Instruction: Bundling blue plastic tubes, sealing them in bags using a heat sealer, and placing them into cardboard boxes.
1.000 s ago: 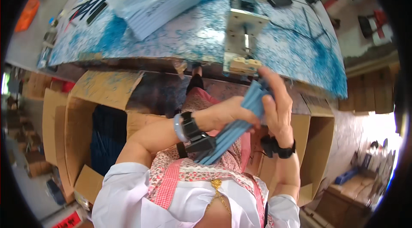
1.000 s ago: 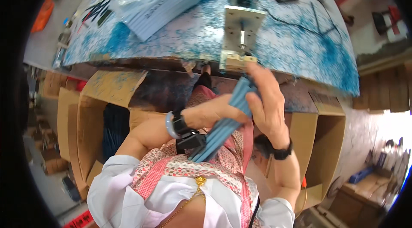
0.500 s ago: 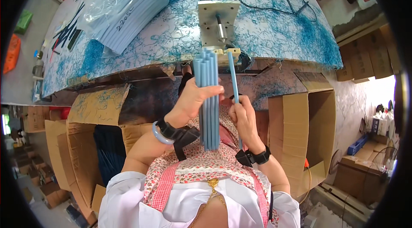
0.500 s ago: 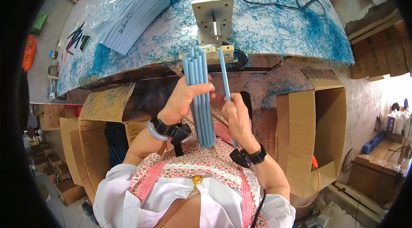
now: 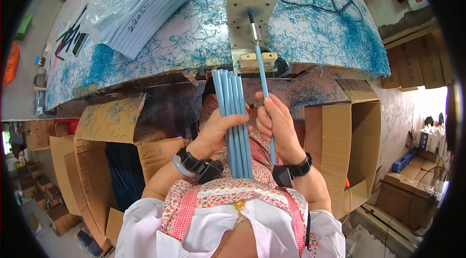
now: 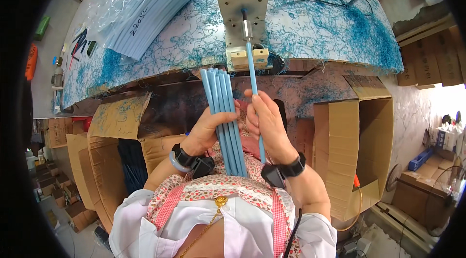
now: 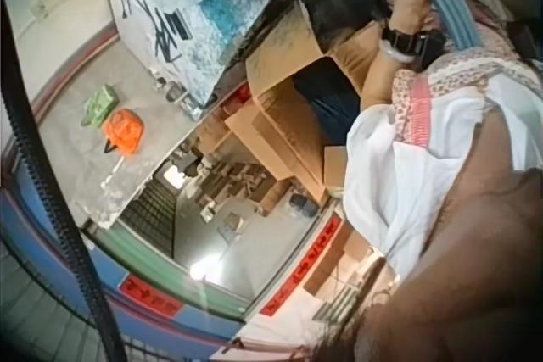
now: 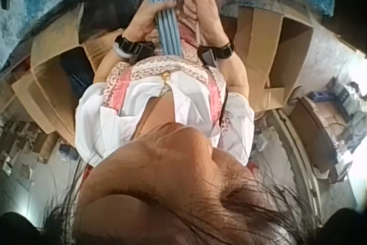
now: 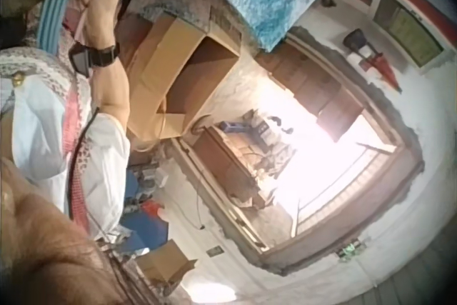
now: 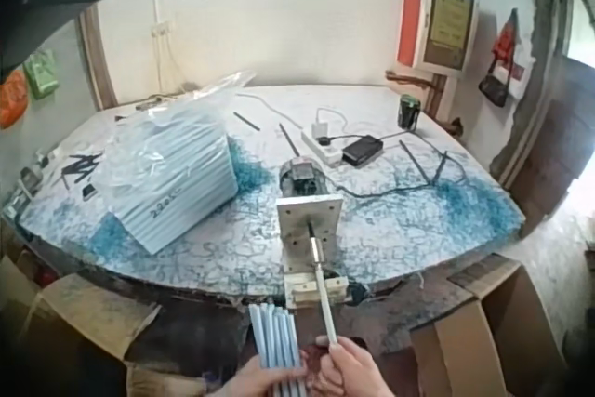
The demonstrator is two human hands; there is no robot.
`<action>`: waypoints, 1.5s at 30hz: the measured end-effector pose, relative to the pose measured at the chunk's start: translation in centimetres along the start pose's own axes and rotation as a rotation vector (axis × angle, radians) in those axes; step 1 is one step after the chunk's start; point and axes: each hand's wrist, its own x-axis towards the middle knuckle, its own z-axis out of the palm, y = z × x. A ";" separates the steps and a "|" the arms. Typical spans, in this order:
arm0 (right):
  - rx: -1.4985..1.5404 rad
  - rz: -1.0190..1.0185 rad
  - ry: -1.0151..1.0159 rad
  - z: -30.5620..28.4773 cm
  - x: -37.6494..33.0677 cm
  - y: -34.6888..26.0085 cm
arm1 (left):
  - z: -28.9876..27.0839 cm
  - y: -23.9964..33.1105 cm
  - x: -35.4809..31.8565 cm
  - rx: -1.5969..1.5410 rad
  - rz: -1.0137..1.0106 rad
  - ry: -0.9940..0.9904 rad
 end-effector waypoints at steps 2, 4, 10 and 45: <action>0.006 0.013 0.010 0.2 -0.7 0.1 | 0.7 0.6 -0.5 0.039 0.039 0.035; 0.023 -0.001 0.021 0.5 -1.3 0.5 | 1.3 1.1 -0.5 0.125 0.120 0.098; -0.009 -0.043 0.026 0.0 1.6 -0.2 | 1.2 1.4 0.8 0.319 0.294 0.120; -0.383 -0.186 0.116 -1.3 1.4 0.9 | 2.0 0.8 1.3 0.205 0.308 0.121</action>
